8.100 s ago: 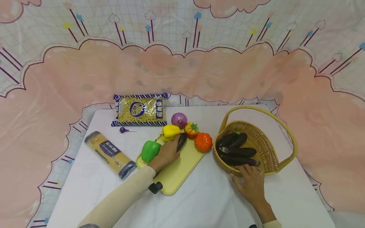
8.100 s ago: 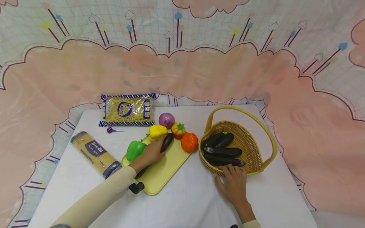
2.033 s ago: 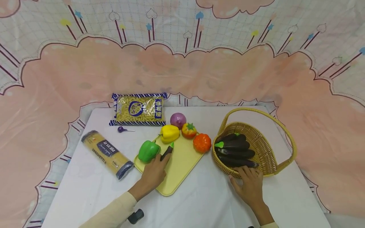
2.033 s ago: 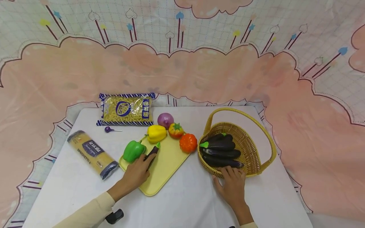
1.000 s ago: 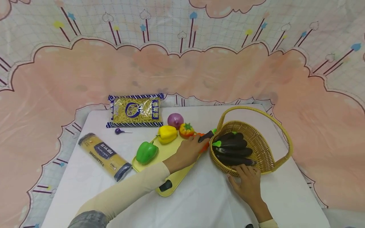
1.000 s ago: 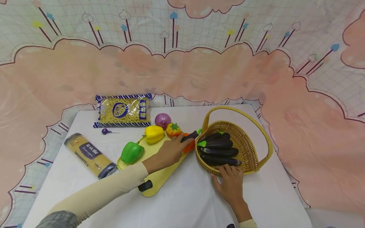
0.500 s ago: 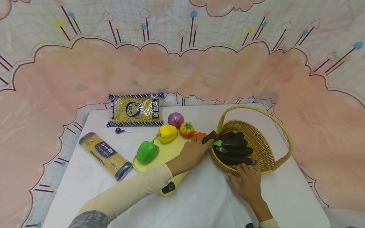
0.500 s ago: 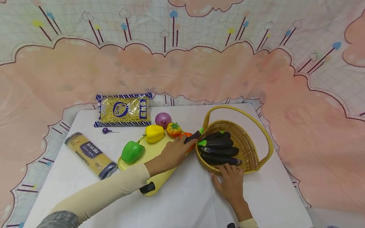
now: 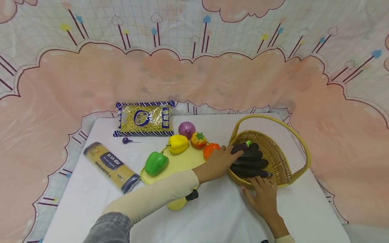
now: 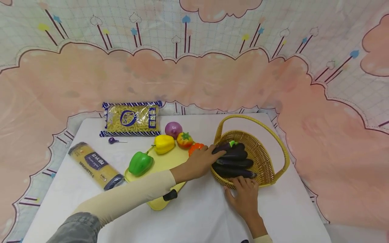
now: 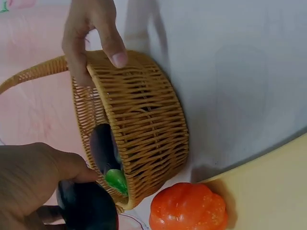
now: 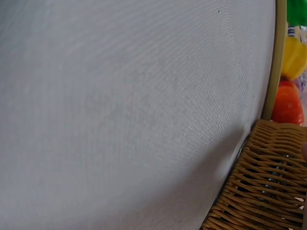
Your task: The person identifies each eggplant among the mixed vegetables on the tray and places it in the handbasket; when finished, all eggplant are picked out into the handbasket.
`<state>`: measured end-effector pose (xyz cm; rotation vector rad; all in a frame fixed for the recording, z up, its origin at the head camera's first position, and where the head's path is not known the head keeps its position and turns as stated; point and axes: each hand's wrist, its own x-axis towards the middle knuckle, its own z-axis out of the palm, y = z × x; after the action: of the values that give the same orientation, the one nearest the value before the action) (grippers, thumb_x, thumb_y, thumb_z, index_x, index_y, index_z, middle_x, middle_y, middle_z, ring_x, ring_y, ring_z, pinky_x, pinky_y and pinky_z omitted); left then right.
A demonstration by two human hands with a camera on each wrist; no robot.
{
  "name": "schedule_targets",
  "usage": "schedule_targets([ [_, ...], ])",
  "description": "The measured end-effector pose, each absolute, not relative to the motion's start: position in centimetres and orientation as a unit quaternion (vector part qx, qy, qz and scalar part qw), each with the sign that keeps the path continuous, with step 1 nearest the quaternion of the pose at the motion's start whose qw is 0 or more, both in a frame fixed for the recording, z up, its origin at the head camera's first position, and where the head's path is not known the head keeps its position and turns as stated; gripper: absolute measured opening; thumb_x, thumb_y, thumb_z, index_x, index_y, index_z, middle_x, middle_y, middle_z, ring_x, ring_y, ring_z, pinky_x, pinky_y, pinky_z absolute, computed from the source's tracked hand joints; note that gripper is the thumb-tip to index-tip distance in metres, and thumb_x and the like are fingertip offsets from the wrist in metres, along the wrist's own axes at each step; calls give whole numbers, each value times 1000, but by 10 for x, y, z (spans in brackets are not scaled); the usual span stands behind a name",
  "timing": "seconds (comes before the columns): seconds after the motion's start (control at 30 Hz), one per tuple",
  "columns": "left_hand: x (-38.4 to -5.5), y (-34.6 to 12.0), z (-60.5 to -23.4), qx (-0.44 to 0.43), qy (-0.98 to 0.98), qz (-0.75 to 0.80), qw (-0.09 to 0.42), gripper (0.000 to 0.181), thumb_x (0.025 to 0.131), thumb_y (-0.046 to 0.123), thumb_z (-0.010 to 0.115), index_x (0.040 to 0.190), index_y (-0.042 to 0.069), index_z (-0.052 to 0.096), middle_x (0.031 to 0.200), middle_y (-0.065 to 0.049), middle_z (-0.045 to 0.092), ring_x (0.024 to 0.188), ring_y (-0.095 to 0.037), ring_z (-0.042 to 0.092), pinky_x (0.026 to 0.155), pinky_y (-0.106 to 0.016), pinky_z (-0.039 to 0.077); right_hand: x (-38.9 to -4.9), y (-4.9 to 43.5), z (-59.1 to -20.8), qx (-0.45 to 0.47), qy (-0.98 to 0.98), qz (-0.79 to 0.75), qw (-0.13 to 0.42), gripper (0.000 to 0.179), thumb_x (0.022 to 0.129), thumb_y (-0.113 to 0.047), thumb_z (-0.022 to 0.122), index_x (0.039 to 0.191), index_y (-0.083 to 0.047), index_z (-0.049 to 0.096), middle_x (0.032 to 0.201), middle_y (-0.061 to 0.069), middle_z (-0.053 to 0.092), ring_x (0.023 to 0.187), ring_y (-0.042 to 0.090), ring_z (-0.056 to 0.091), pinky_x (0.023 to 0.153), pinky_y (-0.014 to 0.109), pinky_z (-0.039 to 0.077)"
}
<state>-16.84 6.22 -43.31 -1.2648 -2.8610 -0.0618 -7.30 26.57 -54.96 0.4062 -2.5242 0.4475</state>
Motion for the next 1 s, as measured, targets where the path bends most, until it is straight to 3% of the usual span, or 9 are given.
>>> schedule_targets([
  [0.13,-176,77,-438,-419,-908,6,2,62,95,26,65,150,27,38,144,-13,48,124,-31,56,89,-39,54,-72,266,-549,150,-937,170,266,32,75,-32,77,94,-8,69,90,7,64,86,34,57,83,61,32],
  [0.27,-179,93,-442,-435,-899,46,18,60,97,31,62,151,28,36,145,-11,48,125,-29,55,90,-39,53,-73,266,-549,152,-935,168,271,31,77,-34,74,93,-8,69,89,8,64,85,33,57,83,61,32],
  [0.73,-183,131,-447,-472,-877,91,4,80,86,57,67,152,27,33,143,-1,48,127,-21,52,104,-39,44,-71,266,-546,140,-943,158,255,32,73,-31,80,94,-9,70,91,8,65,86,32,59,83,62,34],
  [1.0,-184,136,-453,-471,-876,107,22,72,89,51,66,150,27,37,140,0,51,125,-18,53,103,-36,45,-72,266,-546,153,-940,157,262,32,72,-30,80,94,-9,69,91,8,65,85,30,58,82,61,34],
])
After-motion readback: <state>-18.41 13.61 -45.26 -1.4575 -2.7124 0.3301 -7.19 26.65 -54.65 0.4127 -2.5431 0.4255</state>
